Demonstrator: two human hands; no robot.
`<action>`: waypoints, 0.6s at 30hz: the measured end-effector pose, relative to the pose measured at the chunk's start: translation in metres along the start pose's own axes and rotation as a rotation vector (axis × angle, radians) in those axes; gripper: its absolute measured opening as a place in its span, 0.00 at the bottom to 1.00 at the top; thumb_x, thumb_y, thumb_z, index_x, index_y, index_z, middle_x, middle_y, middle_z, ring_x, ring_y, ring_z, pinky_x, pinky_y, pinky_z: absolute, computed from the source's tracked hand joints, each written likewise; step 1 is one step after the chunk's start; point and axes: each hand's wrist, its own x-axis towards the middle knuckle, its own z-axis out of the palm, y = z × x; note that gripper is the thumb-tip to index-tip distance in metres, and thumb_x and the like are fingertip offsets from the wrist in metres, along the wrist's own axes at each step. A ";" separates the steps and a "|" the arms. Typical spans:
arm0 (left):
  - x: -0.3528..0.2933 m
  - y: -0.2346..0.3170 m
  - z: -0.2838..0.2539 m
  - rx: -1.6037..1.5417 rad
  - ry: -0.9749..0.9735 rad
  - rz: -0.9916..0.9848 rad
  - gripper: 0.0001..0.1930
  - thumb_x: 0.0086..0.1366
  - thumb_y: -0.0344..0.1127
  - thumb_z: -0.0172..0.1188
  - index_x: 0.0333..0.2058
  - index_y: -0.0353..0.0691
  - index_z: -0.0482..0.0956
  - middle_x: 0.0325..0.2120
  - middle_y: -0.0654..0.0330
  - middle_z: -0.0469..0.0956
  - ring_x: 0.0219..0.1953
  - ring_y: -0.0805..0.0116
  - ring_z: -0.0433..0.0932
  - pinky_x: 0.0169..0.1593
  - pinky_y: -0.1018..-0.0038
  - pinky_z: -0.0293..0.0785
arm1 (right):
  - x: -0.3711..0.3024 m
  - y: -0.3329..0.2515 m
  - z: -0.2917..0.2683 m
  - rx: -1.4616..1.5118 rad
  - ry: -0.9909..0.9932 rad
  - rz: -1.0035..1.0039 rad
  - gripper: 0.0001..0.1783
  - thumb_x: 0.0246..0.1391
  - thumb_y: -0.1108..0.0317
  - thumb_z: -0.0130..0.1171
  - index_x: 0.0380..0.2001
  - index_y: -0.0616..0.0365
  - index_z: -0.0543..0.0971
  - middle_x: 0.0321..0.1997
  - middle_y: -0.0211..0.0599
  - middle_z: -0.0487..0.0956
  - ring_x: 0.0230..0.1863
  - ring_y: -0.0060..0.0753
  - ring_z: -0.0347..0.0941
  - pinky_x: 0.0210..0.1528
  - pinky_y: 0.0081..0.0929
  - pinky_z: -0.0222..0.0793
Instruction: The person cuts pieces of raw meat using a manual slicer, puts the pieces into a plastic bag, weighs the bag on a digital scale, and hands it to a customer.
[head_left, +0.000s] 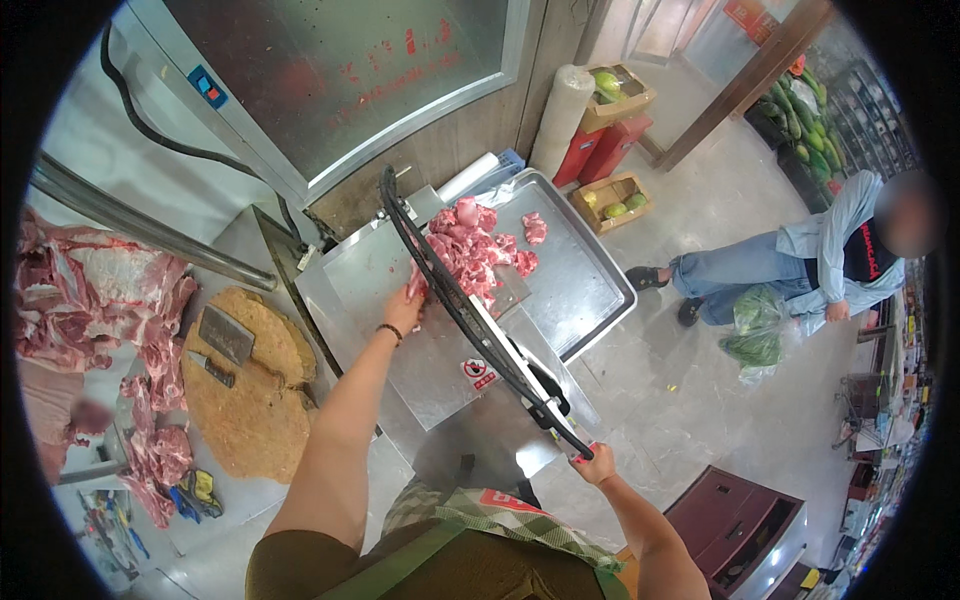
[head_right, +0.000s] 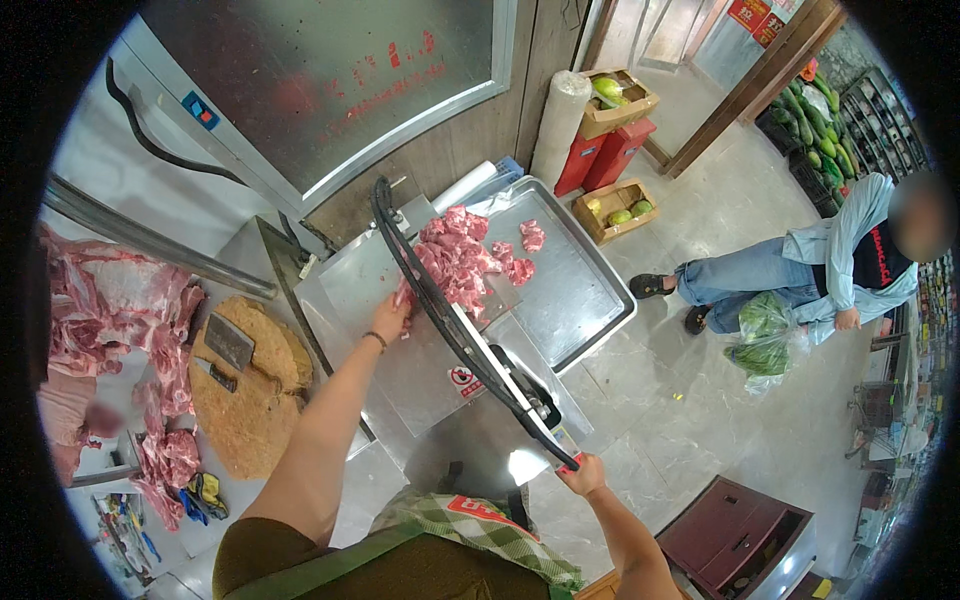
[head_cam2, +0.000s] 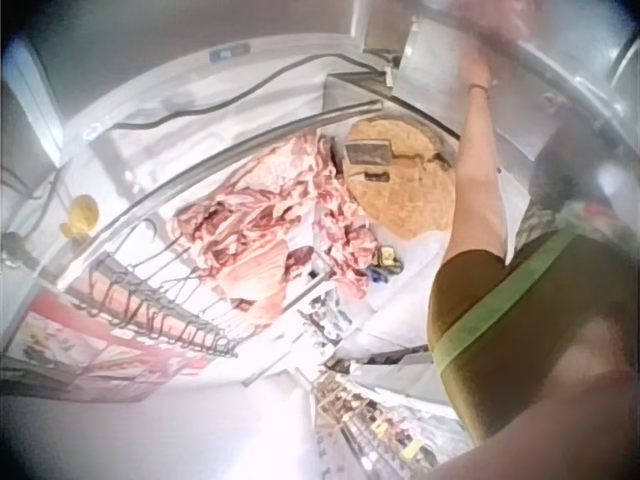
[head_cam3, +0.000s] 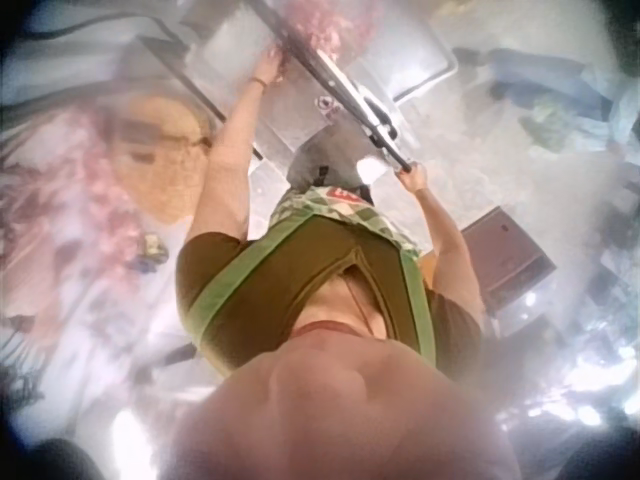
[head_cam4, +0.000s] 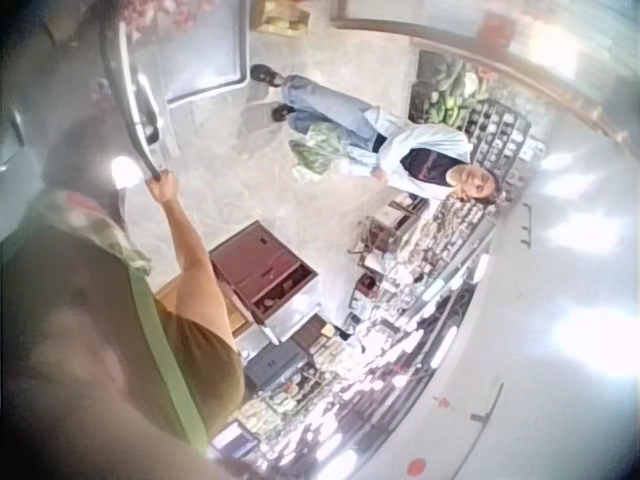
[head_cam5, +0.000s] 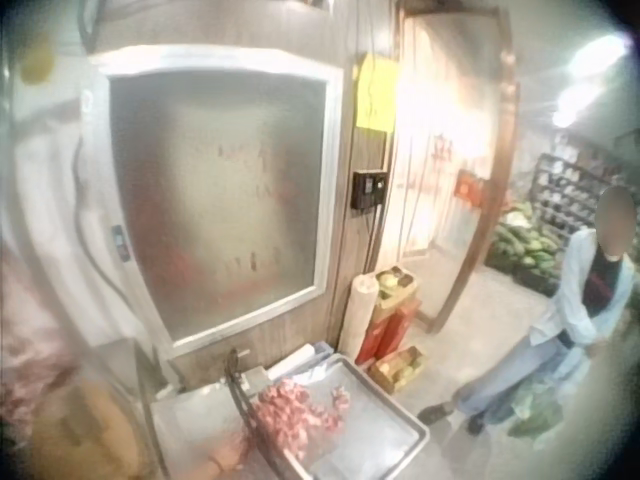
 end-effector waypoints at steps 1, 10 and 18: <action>-0.017 0.010 0.011 -0.022 -0.014 -0.004 0.10 0.70 0.36 0.54 0.44 0.37 0.74 0.30 0.56 0.79 0.25 0.67 0.81 0.29 0.70 0.79 | 0.001 0.009 0.007 -0.030 -0.006 0.018 0.19 0.36 0.56 0.74 0.23 0.59 0.80 0.24 0.50 0.81 0.29 0.57 0.79 0.32 0.44 0.75; -0.053 -0.025 0.013 -0.764 0.151 -0.047 0.18 0.67 0.30 0.61 0.53 0.37 0.70 0.43 0.57 0.75 0.40 0.68 0.79 0.42 0.68 0.85 | 0.004 0.021 0.019 0.062 -0.110 0.204 0.22 0.37 0.54 0.76 0.25 0.61 0.79 0.26 0.48 0.82 0.31 0.51 0.81 0.34 0.41 0.75; -0.024 -0.052 -0.024 -0.634 0.172 -0.108 0.15 0.67 0.28 0.60 0.51 0.38 0.74 0.41 0.56 0.76 0.41 0.66 0.80 0.38 0.69 0.87 | -0.015 -0.010 -0.013 0.259 -0.070 0.111 0.14 0.44 0.68 0.70 0.33 0.63 0.79 0.22 0.34 0.80 0.22 0.25 0.77 0.25 0.28 0.72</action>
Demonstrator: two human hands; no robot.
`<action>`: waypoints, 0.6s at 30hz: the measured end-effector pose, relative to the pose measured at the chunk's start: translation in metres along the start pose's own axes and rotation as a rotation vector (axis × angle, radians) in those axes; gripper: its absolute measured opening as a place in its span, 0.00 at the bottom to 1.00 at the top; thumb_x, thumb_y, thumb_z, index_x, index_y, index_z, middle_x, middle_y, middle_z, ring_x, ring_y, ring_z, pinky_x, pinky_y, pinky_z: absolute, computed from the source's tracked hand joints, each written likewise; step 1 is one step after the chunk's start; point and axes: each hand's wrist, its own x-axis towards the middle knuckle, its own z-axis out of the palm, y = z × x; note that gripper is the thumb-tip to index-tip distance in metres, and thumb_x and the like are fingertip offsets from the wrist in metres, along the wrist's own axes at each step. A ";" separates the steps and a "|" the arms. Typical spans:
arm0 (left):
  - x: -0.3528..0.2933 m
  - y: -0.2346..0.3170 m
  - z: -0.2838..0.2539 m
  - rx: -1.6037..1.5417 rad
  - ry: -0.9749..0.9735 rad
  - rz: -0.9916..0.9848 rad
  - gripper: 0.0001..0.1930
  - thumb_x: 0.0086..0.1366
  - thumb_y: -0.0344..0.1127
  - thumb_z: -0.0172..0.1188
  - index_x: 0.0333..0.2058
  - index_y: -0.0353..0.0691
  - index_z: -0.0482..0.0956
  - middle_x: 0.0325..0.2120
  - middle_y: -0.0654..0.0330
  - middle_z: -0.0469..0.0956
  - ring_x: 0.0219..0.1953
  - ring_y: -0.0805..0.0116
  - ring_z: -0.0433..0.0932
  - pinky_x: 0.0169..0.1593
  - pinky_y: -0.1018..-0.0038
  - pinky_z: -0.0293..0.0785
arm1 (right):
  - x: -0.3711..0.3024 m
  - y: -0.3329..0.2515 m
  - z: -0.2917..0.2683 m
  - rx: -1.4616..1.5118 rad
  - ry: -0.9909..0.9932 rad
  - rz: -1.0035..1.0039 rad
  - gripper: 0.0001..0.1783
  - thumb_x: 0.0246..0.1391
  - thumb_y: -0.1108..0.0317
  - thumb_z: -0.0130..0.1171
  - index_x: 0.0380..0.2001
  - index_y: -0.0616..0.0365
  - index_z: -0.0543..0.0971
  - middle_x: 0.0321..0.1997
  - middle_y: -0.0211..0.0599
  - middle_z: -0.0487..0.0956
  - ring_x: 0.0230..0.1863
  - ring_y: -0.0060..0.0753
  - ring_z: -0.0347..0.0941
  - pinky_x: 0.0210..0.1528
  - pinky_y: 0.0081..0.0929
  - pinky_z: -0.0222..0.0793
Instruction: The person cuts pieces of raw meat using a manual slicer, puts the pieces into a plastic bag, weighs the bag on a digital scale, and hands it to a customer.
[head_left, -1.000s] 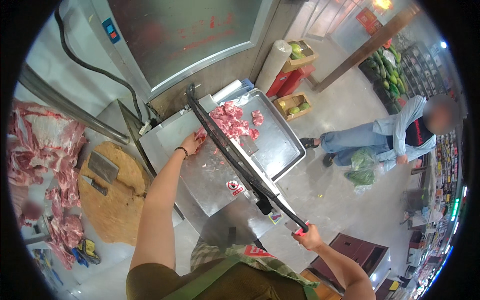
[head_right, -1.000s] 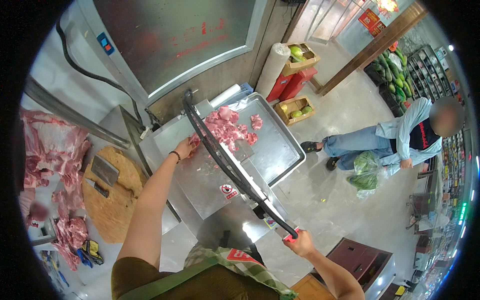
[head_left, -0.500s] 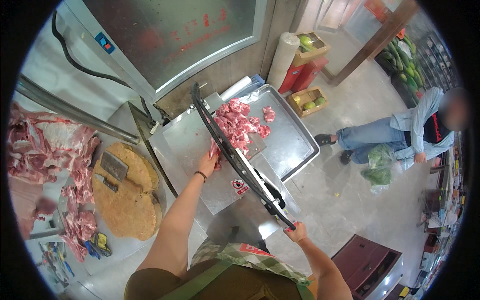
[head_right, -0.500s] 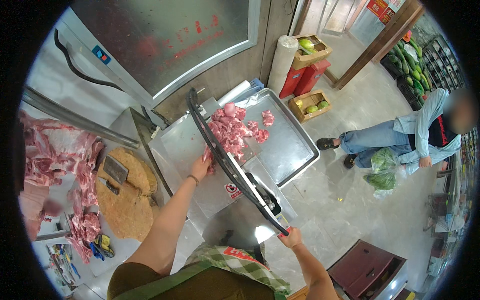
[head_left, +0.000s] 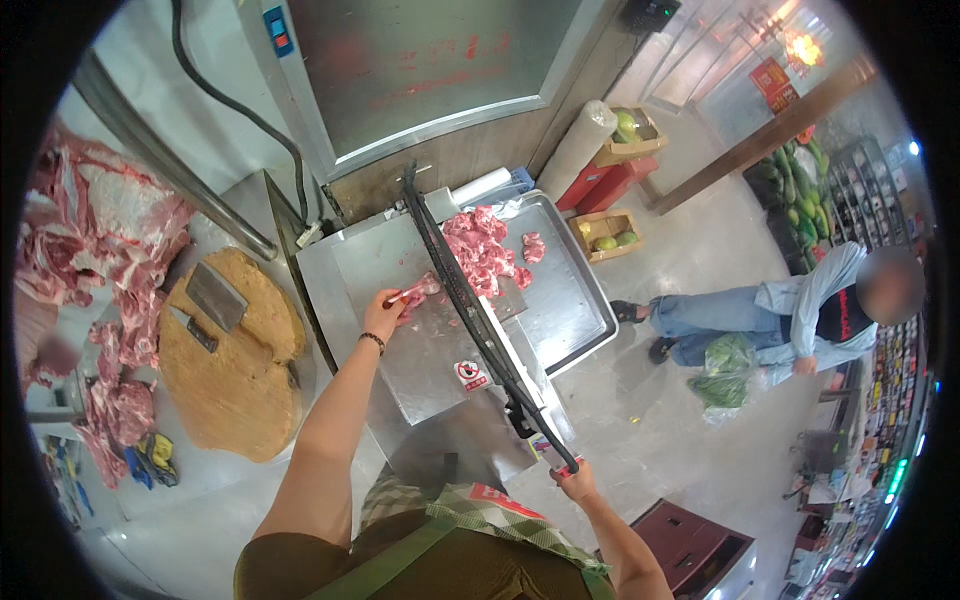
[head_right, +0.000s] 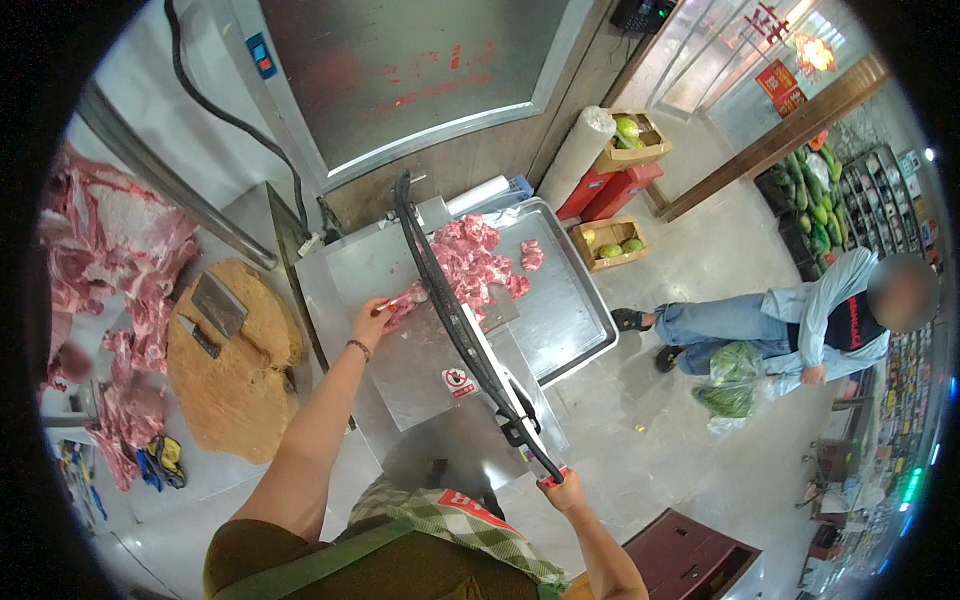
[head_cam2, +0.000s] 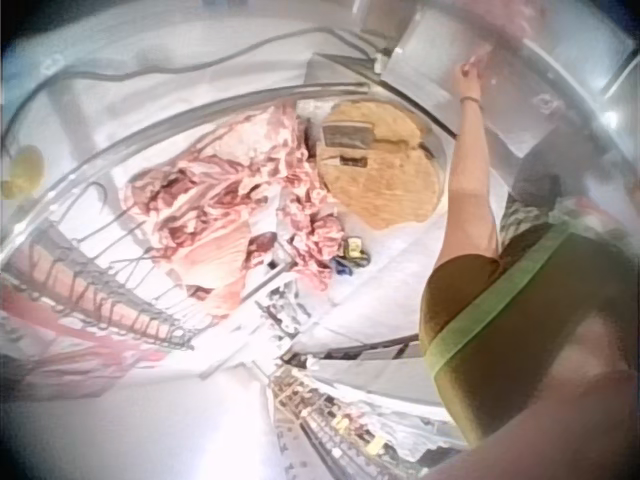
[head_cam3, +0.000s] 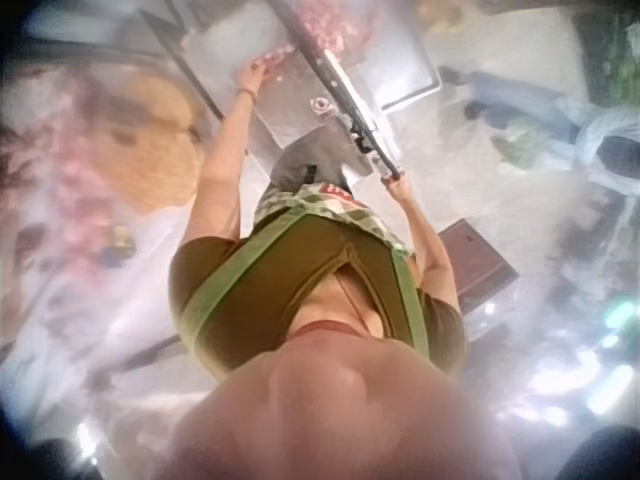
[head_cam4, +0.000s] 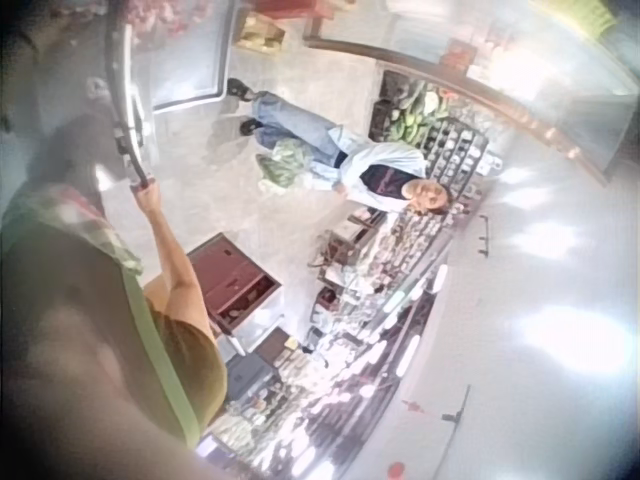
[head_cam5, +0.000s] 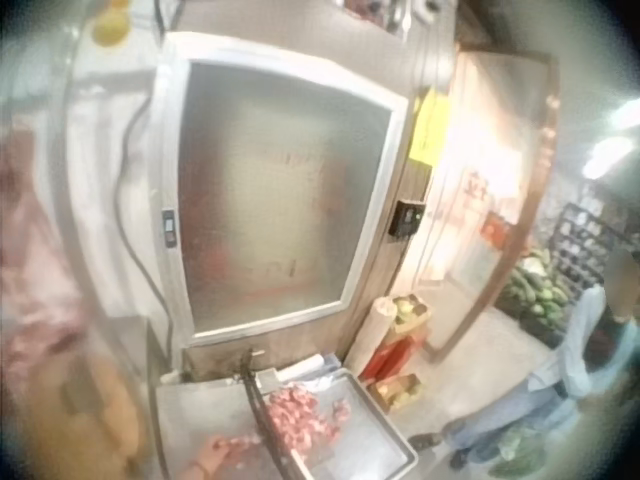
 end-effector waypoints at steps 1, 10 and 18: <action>0.004 0.001 -0.003 0.008 -0.012 0.007 0.14 0.67 0.29 0.60 0.51 0.38 0.75 0.41 0.56 0.76 0.41 0.65 0.80 0.39 0.69 0.87 | -0.002 -0.007 -0.006 -0.005 0.002 0.048 0.14 0.44 0.69 0.70 0.33 0.63 0.79 0.22 0.33 0.80 0.22 0.24 0.77 0.24 0.26 0.72; 0.015 0.022 -0.004 -0.367 0.014 -0.053 0.13 0.67 0.29 0.58 0.50 0.36 0.76 0.42 0.58 0.74 0.43 0.66 0.79 0.45 0.64 0.87 | -0.053 -0.154 -0.070 0.152 -0.030 0.216 0.09 0.45 0.69 0.66 0.30 0.61 0.79 0.19 0.31 0.77 0.18 0.24 0.75 0.20 0.26 0.69; 0.032 0.053 0.022 -0.392 -0.200 -0.076 0.11 0.69 0.26 0.56 0.49 0.36 0.73 0.39 0.57 0.74 0.40 0.63 0.80 0.44 0.60 0.88 | -0.086 -0.289 -0.128 0.041 -0.054 0.262 0.07 0.49 0.71 0.64 0.24 0.64 0.78 0.18 0.33 0.76 0.16 0.24 0.73 0.18 0.25 0.68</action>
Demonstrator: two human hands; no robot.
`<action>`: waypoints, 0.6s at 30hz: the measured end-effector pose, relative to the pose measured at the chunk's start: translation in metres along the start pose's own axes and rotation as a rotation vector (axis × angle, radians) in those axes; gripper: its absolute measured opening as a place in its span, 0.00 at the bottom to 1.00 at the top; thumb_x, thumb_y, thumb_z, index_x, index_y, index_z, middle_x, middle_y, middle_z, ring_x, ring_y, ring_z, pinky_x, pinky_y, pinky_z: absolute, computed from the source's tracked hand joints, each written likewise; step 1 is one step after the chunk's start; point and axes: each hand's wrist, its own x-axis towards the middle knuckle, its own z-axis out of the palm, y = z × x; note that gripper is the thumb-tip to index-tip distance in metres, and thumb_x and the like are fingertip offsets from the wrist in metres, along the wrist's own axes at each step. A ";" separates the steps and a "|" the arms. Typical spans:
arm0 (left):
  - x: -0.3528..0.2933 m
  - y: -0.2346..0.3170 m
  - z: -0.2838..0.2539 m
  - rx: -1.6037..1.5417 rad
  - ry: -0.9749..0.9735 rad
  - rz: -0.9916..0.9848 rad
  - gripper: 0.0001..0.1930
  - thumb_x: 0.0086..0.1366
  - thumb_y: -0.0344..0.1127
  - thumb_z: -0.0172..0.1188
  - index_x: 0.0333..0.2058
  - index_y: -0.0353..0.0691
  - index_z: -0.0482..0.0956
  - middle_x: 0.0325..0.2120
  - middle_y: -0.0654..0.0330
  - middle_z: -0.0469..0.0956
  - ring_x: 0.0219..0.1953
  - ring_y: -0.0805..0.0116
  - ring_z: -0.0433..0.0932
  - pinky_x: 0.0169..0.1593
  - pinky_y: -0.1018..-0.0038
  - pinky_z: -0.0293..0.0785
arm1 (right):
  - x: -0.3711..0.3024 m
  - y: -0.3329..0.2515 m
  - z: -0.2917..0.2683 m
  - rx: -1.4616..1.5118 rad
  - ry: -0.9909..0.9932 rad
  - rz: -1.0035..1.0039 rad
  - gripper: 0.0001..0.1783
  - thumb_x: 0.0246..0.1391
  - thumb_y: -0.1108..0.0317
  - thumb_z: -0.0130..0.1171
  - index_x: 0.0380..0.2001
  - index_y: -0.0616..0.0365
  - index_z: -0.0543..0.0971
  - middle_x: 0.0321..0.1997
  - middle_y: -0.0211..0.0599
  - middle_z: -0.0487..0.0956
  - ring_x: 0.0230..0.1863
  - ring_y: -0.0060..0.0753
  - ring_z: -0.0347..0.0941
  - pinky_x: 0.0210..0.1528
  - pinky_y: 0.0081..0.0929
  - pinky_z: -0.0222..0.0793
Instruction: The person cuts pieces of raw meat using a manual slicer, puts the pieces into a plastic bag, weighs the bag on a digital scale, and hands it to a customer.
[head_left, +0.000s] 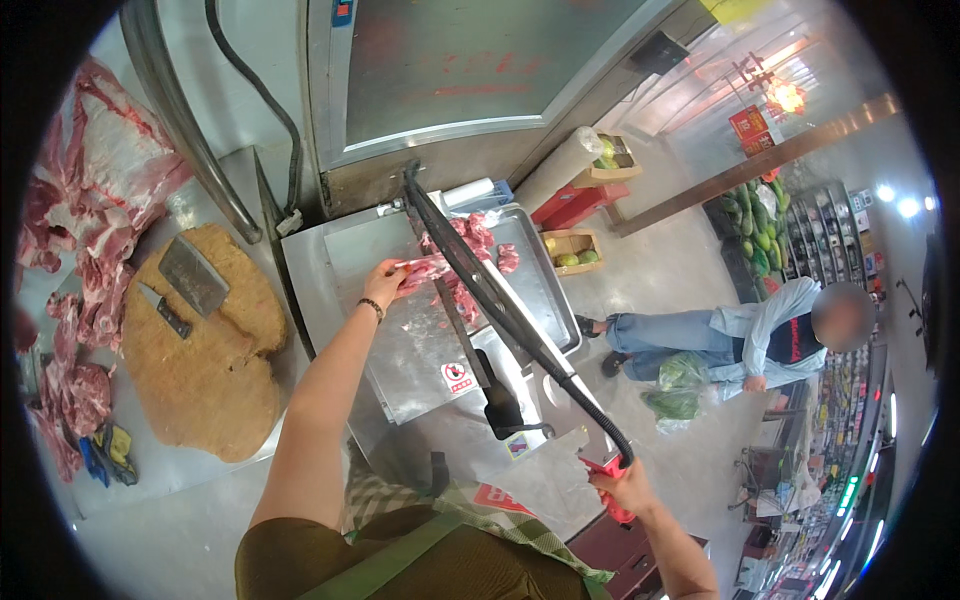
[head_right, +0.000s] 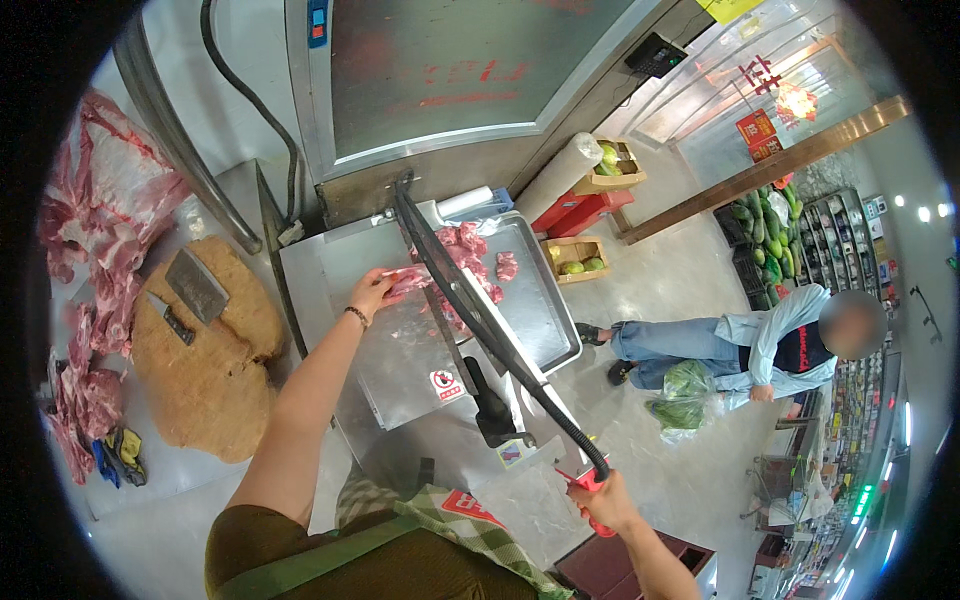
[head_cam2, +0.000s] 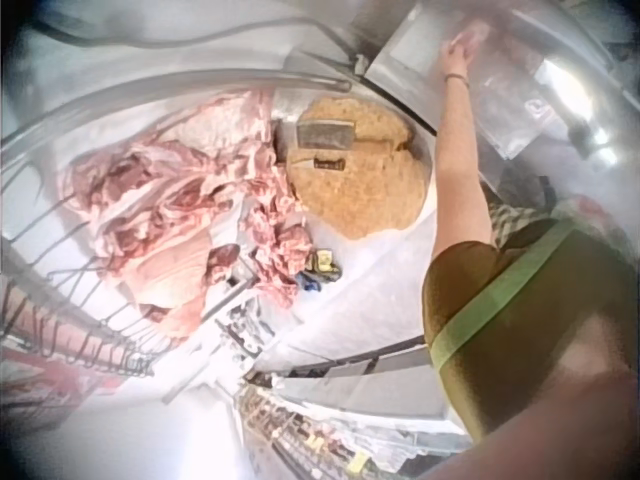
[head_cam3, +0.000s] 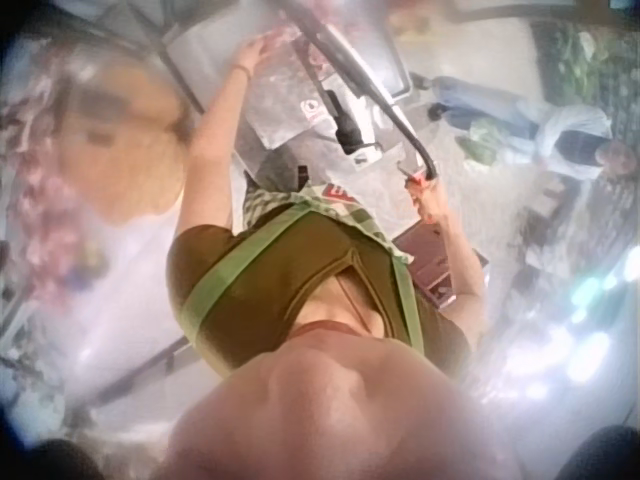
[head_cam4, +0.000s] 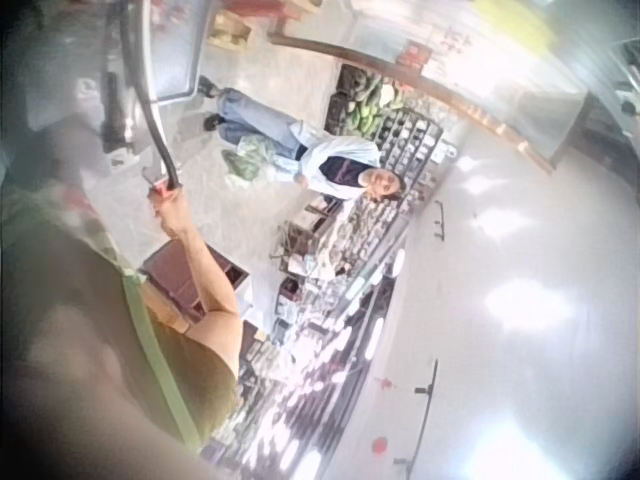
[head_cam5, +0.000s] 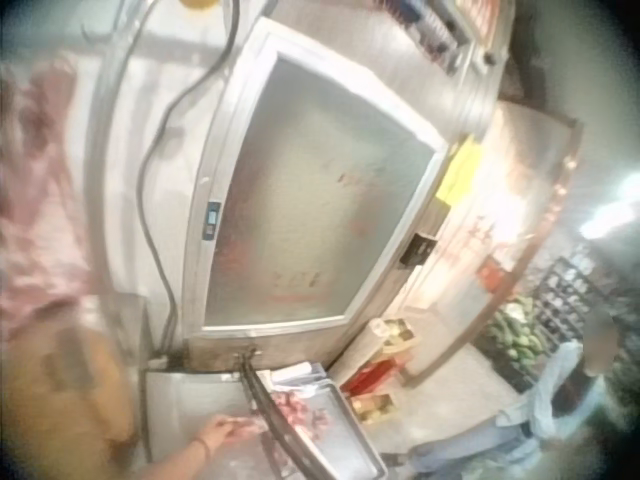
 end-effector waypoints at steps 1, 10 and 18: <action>0.006 -0.001 0.006 0.001 -0.007 -0.019 0.11 0.69 0.25 0.56 0.49 0.36 0.73 0.39 0.56 0.74 0.40 0.63 0.80 0.44 0.60 0.88 | -0.007 -0.015 -0.006 -0.003 -0.016 0.010 0.07 0.49 0.72 0.64 0.25 0.64 0.78 0.18 0.33 0.76 0.16 0.24 0.73 0.18 0.25 0.68; 0.085 -0.010 0.019 -0.041 -0.002 0.023 0.05 0.72 0.26 0.50 0.44 0.39 0.69 0.42 0.54 0.78 0.39 0.59 0.84 0.40 0.60 0.88 | -0.041 -0.138 -0.044 -0.048 -0.118 0.067 0.06 0.51 0.74 0.62 0.28 0.66 0.76 0.17 0.34 0.74 0.15 0.27 0.72 0.17 0.27 0.70; 0.089 -0.018 0.020 0.187 0.075 -0.039 0.06 0.71 0.33 0.55 0.45 0.44 0.71 0.33 0.58 0.80 0.24 0.64 0.83 0.26 0.68 0.84 | -0.042 -0.149 -0.047 -0.017 -0.117 0.125 0.07 0.51 0.73 0.62 0.27 0.66 0.76 0.17 0.33 0.74 0.15 0.27 0.72 0.18 0.27 0.69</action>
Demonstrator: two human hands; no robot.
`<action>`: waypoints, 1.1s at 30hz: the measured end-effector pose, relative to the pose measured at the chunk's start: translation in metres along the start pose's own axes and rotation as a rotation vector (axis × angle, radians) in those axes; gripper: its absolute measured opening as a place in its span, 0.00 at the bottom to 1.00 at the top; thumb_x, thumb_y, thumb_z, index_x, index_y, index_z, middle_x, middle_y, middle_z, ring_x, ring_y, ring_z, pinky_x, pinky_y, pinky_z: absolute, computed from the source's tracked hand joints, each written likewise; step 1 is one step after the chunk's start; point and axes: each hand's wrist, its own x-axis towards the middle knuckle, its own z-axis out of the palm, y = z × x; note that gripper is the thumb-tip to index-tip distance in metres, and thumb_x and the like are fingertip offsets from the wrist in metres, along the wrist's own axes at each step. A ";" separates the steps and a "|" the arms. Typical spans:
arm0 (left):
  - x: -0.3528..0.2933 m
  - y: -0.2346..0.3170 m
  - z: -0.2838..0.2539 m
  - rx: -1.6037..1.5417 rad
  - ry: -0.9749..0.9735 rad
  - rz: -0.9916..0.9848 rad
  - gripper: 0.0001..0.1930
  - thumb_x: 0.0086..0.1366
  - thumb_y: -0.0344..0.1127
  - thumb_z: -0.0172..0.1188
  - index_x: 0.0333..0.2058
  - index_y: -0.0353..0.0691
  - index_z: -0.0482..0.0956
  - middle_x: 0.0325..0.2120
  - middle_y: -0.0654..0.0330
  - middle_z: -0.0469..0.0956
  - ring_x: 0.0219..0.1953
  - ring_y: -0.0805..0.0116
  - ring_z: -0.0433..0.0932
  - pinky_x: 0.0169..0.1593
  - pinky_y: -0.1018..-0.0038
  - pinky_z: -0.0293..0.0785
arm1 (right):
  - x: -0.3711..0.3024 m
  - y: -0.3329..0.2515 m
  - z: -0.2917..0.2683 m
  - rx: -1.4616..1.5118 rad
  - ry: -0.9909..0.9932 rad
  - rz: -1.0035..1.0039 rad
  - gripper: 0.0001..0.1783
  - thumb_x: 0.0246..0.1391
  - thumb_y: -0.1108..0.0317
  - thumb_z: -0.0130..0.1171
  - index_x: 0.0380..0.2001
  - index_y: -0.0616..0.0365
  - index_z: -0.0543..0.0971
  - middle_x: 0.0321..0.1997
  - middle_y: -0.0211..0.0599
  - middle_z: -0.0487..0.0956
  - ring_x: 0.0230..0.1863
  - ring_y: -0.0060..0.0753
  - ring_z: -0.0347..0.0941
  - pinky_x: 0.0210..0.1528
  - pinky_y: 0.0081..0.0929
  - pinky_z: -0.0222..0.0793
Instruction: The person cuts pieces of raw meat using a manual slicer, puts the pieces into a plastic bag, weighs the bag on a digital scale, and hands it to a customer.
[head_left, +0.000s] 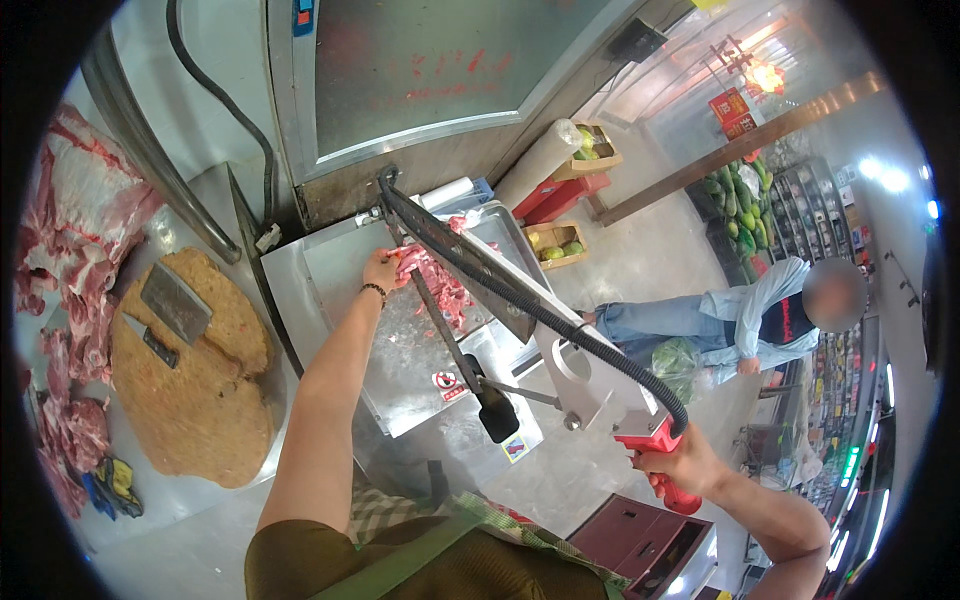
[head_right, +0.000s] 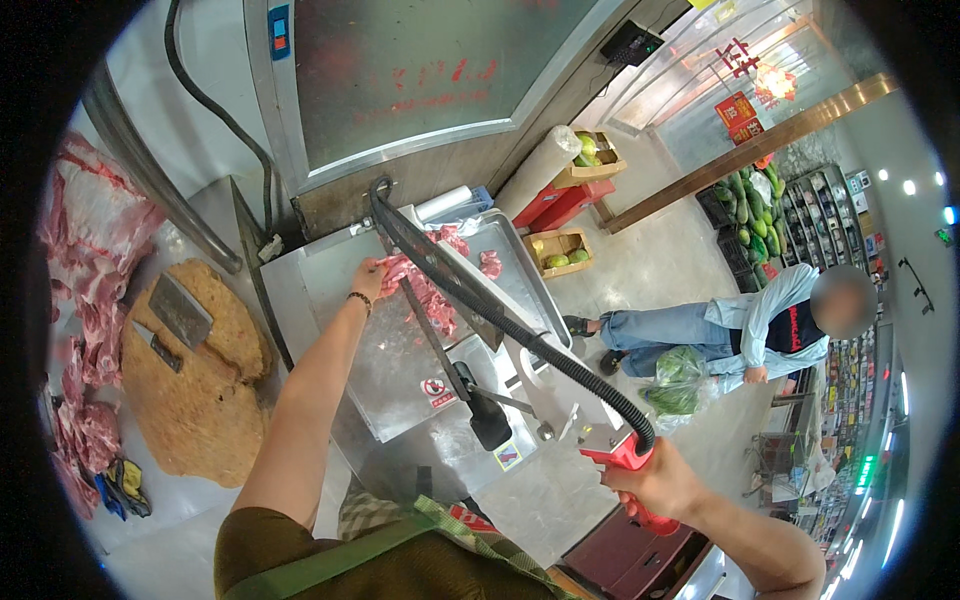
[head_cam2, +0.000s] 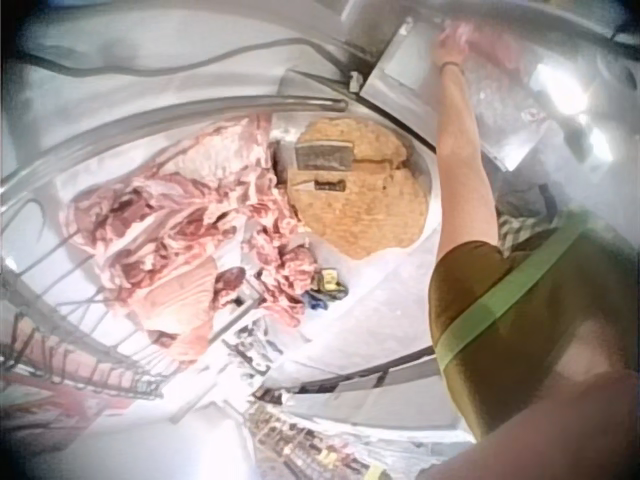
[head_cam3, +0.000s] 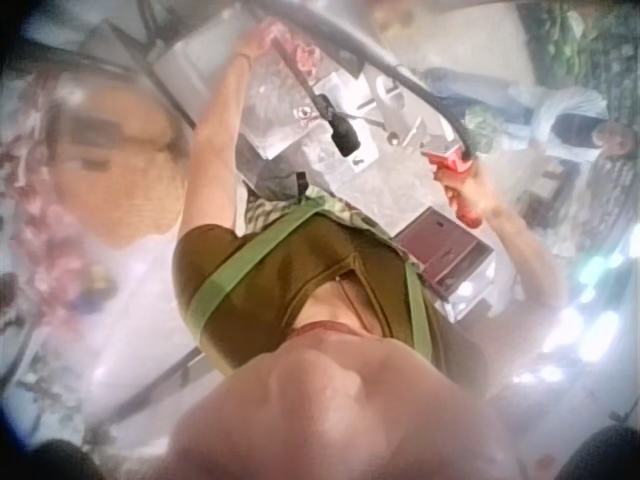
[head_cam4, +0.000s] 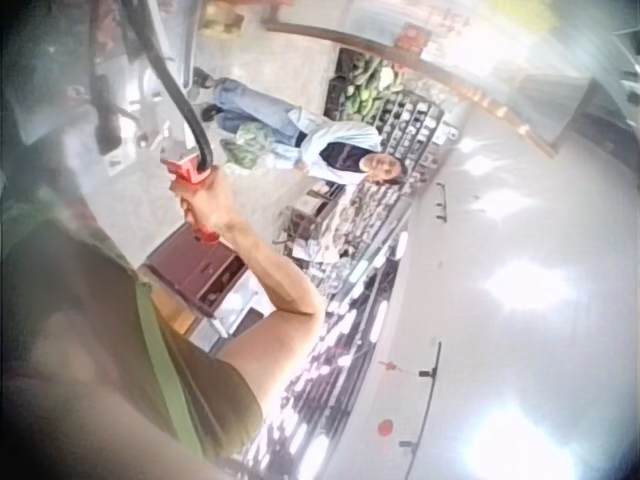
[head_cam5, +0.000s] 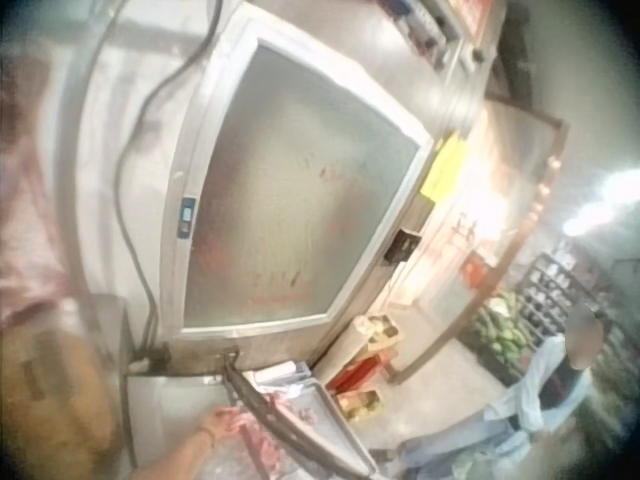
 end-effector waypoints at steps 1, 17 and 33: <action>0.000 -0.001 0.000 -0.005 0.002 0.004 0.06 0.71 0.33 0.55 0.45 0.44 0.71 0.33 0.58 0.80 0.24 0.64 0.83 0.26 0.68 0.84 | 0.003 0.008 0.001 -0.036 0.015 -0.023 0.07 0.51 0.73 0.62 0.27 0.65 0.76 0.18 0.33 0.75 0.16 0.26 0.72 0.18 0.27 0.69; -0.021 0.017 -0.025 0.368 0.075 0.219 0.08 0.69 0.31 0.56 0.44 0.37 0.76 0.34 0.58 0.81 0.25 0.71 0.80 0.25 0.74 0.79 | 0.216 0.310 0.093 -0.124 0.133 -0.462 0.13 0.45 0.66 0.70 0.33 0.61 0.81 0.22 0.37 0.79 0.22 0.32 0.76 0.24 0.30 0.71; -0.041 0.003 0.006 0.374 0.162 0.045 0.13 0.61 0.31 0.58 0.45 0.36 0.73 0.36 0.59 0.78 0.35 0.71 0.79 0.37 0.74 0.76 | 0.303 0.384 0.144 -0.191 0.226 -0.398 0.20 0.36 0.54 0.75 0.22 0.59 0.80 0.23 0.49 0.81 0.28 0.55 0.79 0.30 0.43 0.74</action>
